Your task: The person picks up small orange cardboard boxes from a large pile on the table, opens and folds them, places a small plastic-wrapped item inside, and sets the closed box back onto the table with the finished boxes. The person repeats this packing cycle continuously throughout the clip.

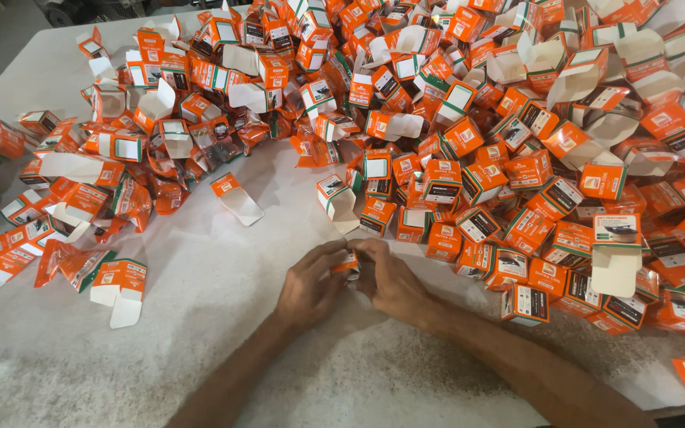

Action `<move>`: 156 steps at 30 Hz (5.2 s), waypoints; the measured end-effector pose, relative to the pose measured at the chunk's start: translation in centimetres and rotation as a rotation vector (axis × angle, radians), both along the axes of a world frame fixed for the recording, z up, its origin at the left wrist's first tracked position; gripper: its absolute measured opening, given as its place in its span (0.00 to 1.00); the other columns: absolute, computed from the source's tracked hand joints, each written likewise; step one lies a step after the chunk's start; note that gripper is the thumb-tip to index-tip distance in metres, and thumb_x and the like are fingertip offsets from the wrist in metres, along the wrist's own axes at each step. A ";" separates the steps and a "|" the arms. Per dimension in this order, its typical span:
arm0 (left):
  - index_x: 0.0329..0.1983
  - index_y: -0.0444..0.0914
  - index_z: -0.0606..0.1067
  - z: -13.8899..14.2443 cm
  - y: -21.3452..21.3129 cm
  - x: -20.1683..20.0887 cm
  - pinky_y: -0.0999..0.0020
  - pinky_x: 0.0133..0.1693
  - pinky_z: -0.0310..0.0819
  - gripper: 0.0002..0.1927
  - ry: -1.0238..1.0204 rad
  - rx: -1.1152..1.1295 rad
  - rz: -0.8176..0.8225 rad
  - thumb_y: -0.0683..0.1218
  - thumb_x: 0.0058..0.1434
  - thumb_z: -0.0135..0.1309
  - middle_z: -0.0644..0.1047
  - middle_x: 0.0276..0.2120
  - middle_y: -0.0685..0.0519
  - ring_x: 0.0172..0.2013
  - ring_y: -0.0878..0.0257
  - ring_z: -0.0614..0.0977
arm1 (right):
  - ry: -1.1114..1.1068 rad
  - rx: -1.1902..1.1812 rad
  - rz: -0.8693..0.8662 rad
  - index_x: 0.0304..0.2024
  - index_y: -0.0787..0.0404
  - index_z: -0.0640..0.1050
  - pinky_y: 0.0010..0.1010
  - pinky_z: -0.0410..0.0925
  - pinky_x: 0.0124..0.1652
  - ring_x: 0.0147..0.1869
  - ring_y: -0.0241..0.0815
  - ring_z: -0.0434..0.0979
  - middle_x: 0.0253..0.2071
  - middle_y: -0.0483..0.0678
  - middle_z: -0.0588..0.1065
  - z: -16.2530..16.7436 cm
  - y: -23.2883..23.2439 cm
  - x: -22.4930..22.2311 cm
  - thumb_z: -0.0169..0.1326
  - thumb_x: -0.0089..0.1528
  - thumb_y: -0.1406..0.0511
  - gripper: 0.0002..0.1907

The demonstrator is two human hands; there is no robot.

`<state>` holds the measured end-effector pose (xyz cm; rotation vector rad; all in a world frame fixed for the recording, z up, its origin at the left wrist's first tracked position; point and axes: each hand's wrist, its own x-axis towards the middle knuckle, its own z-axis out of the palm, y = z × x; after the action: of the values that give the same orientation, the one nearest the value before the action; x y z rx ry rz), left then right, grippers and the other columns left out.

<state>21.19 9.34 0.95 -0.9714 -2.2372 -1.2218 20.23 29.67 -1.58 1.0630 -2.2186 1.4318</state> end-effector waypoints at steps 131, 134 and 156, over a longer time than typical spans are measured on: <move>0.51 0.32 0.73 -0.4 2.6 0.2 0.40 0.60 0.72 0.21 0.425 -0.294 0.130 0.38 0.53 0.61 0.75 0.55 0.39 0.59 0.37 0.77 | -0.108 0.094 0.030 0.53 0.64 0.76 0.40 0.72 0.54 0.57 0.54 0.79 0.51 0.53 0.79 -1.1 3.3 -4.1 0.67 0.48 0.69 0.30; 0.58 0.35 0.76 -0.4 3.6 0.5 0.34 0.66 0.58 0.26 0.280 -0.314 0.291 0.40 0.53 0.61 0.76 0.51 0.45 0.60 0.41 0.73 | -0.007 0.126 0.001 0.56 0.66 0.73 0.43 0.70 0.54 0.57 0.59 0.76 0.52 0.58 0.76 -0.9 3.6 -3.9 0.66 0.46 0.70 0.35; 0.43 0.28 0.75 -2.3 2.6 -2.9 0.65 0.30 0.83 0.10 -0.692 0.377 0.326 0.38 0.59 0.52 0.82 0.31 0.44 0.29 0.60 0.86 | -0.284 0.030 0.035 0.62 0.64 0.64 0.37 0.72 0.54 0.59 0.52 0.79 0.56 0.53 0.77 1.1 0.6 -1.6 0.68 0.52 0.62 0.40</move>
<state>18.27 11.90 -1.39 -0.0175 -2.3581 -1.9182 18.61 30.27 -0.46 0.9620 -2.4319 1.6595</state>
